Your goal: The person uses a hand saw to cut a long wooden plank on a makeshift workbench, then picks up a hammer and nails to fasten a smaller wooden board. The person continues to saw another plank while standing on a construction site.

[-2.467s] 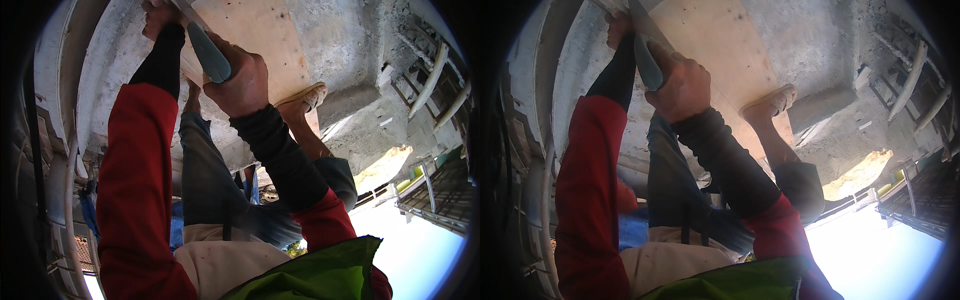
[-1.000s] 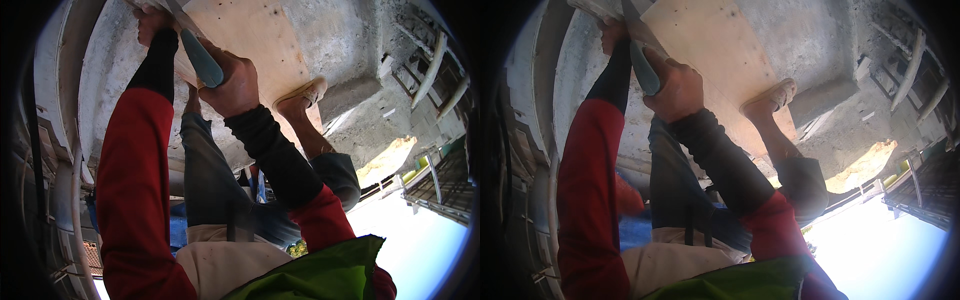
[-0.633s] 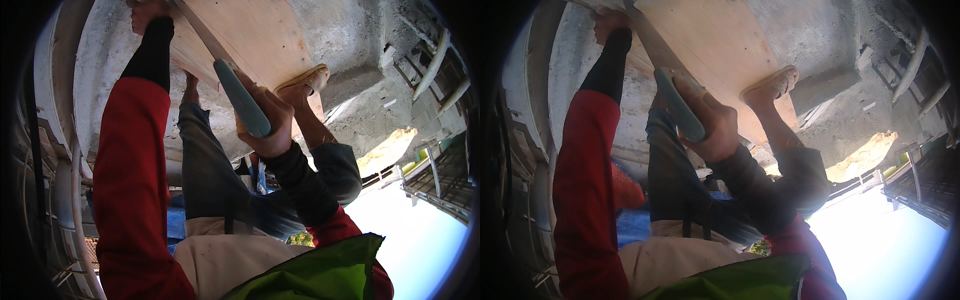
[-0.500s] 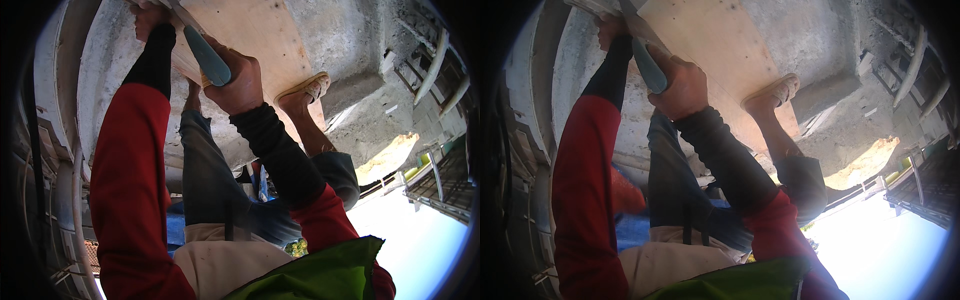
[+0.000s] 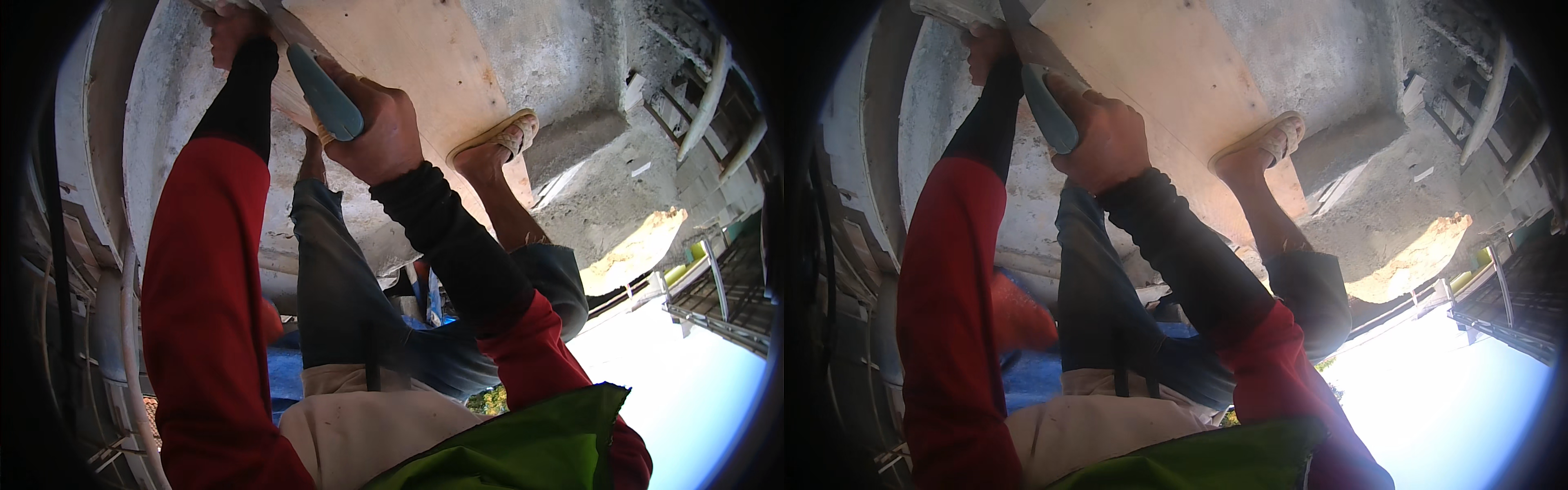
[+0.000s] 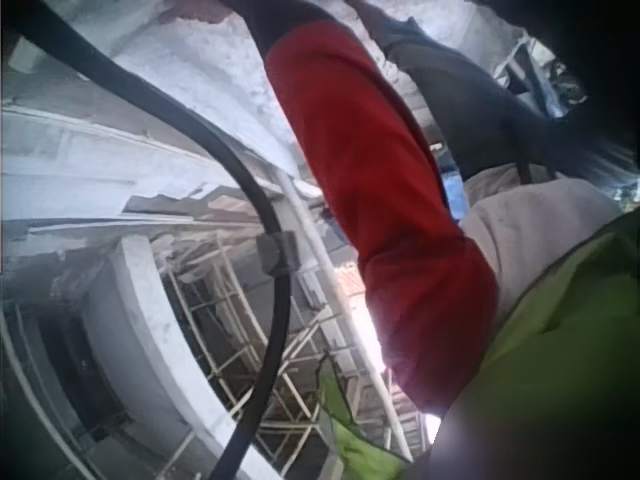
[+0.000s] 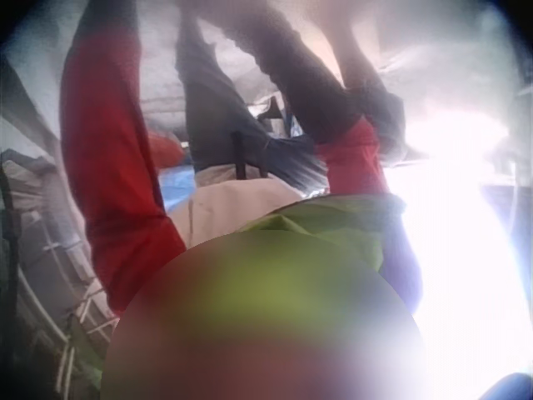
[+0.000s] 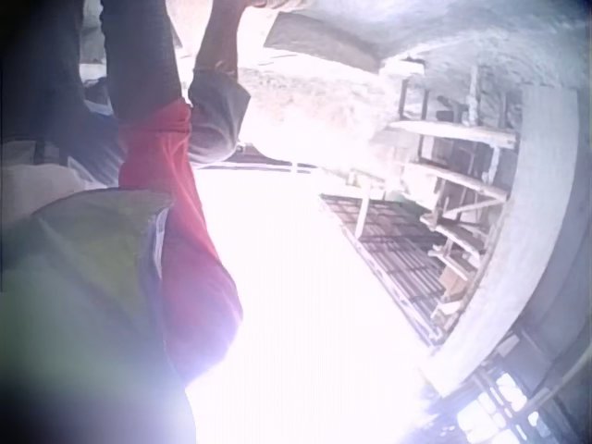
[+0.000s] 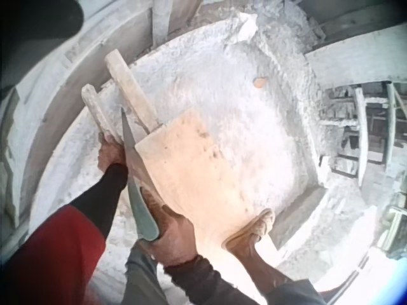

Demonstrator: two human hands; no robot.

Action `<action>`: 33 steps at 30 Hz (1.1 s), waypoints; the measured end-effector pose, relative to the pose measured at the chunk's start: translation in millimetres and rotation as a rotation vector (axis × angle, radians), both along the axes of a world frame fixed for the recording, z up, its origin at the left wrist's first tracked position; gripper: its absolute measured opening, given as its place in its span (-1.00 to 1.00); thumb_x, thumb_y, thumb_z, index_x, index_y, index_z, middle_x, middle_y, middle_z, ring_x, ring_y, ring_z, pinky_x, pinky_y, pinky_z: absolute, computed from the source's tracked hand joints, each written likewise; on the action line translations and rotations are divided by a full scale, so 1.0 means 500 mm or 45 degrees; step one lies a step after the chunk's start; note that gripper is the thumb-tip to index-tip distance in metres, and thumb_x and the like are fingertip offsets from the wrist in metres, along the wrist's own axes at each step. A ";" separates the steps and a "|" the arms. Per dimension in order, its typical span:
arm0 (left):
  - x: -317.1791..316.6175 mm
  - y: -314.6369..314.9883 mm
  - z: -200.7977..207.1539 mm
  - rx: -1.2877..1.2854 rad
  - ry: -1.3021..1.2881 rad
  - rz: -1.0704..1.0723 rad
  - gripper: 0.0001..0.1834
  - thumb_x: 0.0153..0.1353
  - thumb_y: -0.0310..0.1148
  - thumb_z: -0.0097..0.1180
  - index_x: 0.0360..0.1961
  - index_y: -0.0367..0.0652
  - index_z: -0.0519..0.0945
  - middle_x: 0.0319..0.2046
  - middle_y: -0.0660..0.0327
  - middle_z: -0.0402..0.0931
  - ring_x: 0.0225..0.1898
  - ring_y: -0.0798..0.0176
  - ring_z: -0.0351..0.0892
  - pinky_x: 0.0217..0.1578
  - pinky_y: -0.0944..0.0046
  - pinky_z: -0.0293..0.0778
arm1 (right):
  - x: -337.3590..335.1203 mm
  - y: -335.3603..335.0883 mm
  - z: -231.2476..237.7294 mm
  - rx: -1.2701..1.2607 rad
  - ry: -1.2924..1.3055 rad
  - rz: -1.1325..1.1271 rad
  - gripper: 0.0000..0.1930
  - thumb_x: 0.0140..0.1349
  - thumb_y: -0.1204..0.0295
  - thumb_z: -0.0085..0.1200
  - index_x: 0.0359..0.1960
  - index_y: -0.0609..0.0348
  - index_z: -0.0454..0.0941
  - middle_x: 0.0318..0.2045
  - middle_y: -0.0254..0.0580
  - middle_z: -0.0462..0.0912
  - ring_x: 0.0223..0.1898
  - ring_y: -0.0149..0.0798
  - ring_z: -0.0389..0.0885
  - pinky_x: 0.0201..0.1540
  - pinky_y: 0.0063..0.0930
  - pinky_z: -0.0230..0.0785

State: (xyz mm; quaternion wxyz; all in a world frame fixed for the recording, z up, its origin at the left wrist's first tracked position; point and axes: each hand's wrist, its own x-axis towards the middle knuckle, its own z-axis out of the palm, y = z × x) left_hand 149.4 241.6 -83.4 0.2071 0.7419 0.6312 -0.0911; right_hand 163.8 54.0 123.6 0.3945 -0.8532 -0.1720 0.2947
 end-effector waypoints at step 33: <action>-0.006 0.003 -0.026 0.029 0.061 0.034 -0.34 0.51 0.15 -0.41 0.40 -0.04 0.30 0.01 -0.19 0.65 0.08 -0.26 0.64 0.13 -0.29 0.42 | -0.064 -0.101 0.170 -0.155 0.231 -0.084 -0.49 0.15 0.51 0.42 0.17 0.27 0.62 -0.21 0.08 0.79 -0.22 -0.08 0.84 -0.18 -0.36 0.67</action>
